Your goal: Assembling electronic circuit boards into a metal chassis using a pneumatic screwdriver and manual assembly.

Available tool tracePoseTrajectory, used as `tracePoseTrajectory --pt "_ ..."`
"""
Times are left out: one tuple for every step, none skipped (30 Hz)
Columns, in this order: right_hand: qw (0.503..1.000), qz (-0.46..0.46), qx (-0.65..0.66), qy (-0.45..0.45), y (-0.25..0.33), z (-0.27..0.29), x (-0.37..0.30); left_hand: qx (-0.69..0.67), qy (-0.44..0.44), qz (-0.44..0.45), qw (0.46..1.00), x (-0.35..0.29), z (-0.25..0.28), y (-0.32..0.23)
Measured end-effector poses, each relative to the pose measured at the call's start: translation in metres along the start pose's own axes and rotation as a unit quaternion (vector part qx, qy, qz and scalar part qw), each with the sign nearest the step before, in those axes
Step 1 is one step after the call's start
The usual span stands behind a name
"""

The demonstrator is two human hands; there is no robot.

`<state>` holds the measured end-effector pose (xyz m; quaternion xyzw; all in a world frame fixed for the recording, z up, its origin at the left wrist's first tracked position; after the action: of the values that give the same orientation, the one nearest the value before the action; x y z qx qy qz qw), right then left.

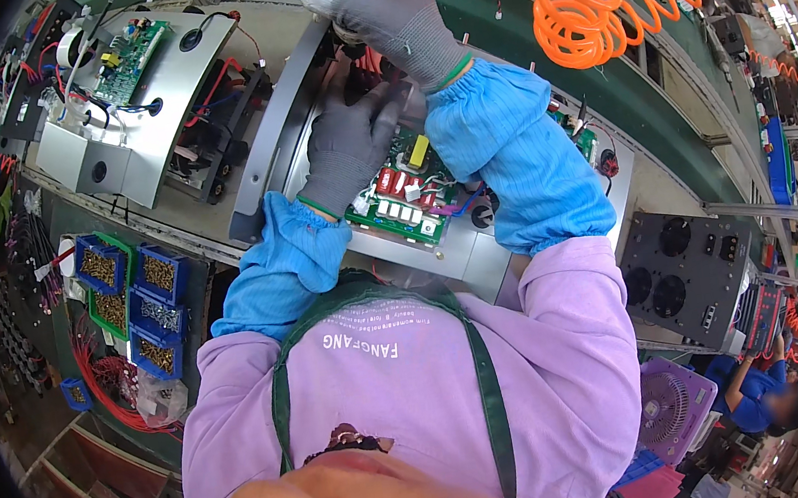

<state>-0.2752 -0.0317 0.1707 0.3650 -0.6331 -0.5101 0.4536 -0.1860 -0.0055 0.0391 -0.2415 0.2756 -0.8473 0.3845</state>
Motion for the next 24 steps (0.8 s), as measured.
tracePoseTrajectory --pt "1.0 0.013 -0.012 -0.01 0.0 0.001 0.001 -0.008 0.001 0.0 1.0 0.0 -0.001 0.0" --pt "0.999 0.027 -0.023 -0.02 0.0 0.002 0.002 -0.017 0.003 0.001 1.0 0.0 -0.001 0.001" --pt "0.999 0.027 -0.023 -0.019 0.0 0.002 0.002 -0.017 0.002 0.001 1.0 0.0 -0.002 0.002" --pt "0.999 0.02 -0.031 -0.021 -0.001 0.002 0.002 -0.006 -0.012 -0.012 1.0 0.0 0.0 0.001" --pt "0.999 0.013 -0.038 -0.022 -0.002 0.002 0.002 0.005 -0.026 -0.025 0.999 0.0 0.002 -0.001" --pt "0.999 0.013 -0.039 -0.022 0.0 0.001 0.002 0.005 -0.026 -0.025 0.999 0.0 0.002 -0.001" --pt "0.999 0.006 -0.036 -0.017 0.002 -0.001 0.001 -0.006 -0.012 -0.013 1.0 0.001 0.0 0.001" --pt "0.999 -0.001 -0.034 -0.011 0.003 -0.002 0.0 -0.016 0.002 -0.001 1.0 0.001 -0.001 0.003" --pt "0.999 -0.001 -0.035 -0.011 0.002 -0.002 0.001 -0.016 0.002 -0.001 1.0 0.001 -0.002 0.003" --pt "0.999 0.005 -0.042 -0.008 0.0 -0.001 0.002 -0.011 -0.006 -0.007 1.0 0.001 -0.001 0.002" --pt "0.999 0.01 -0.049 -0.006 -0.002 0.0 0.004 -0.007 -0.015 -0.013 1.0 0.001 0.0 0.002" --pt "0.999 0.012 -0.049 -0.006 -0.01 0.004 0.008 -0.007 -0.016 -0.014 1.0 0.001 0.0 0.001" --pt "0.989 0.139 -0.028 0.047 0.001 -0.003 0.009 -0.003 -0.009 -0.01 1.0 0.001 -0.002 0.002" --pt "0.96 0.263 -0.006 0.099 0.014 -0.008 0.003 0.0 -0.003 -0.006 1.0 0.002 -0.003 0.002" --pt "0.959 0.265 -0.007 0.098 0.013 -0.005 0.002 0.0 -0.003 -0.009 1.0 0.003 -0.003 0.001" --pt "0.984 0.172 -0.026 0.028 0.009 -0.003 0.004 -0.006 -0.009 -0.011 1.0 0.002 -0.001 0.0" --pt "0.995 0.078 -0.046 -0.043 0.003 0.003 0.001 -0.012 -0.014 -0.014 1.0 0.0 0.0 -0.001" --pt "0.995 0.079 -0.046 -0.043 0.005 0.004 -0.003 -0.012 -0.014 -0.015 1.0 -0.002 -0.001 -0.002" --pt "0.995 0.075 -0.056 -0.023 0.008 0.003 -0.004 -0.009 -0.031 -0.027 0.999 0.0 0.0 -0.002" --pt "0.995 0.071 -0.066 -0.004 0.011 0.003 -0.005 -0.006 -0.047 -0.04 0.998 0.001 0.001 -0.003" --pt "0.996 0.09 -0.02 0.005 0.019 0.005 -0.009 -0.006 -0.048 -0.045 0.998 0.003 0.002 -0.002" --pt "0.998 0.062 -0.027 0.02 0.025 0.013 -0.014 -0.011 -0.046 -0.036 0.998 0.001 0.001 -0.001" --pt "0.999 0.03 -0.033 0.031 0.03 0.018 -0.022 -0.017 -0.039 -0.028 0.999 -0.003 0.001 0.0" --pt "0.998 0.055 -0.023 -0.007 0.04 0.02 -0.032 -0.02 -0.036 -0.03 0.999 -0.004 0.003 0.0"
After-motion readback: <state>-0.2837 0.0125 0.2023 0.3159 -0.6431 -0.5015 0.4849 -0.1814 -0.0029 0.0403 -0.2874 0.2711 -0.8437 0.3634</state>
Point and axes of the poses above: each hand's wrist, its own x-axis towards the middle knuckle, its own z-axis out of the back of the hand, y = z × x, the point moved 7 cm from there along x, towards the middle knuckle, and after that the axes turned 3 degrees about -x, right-handed, at the moved point
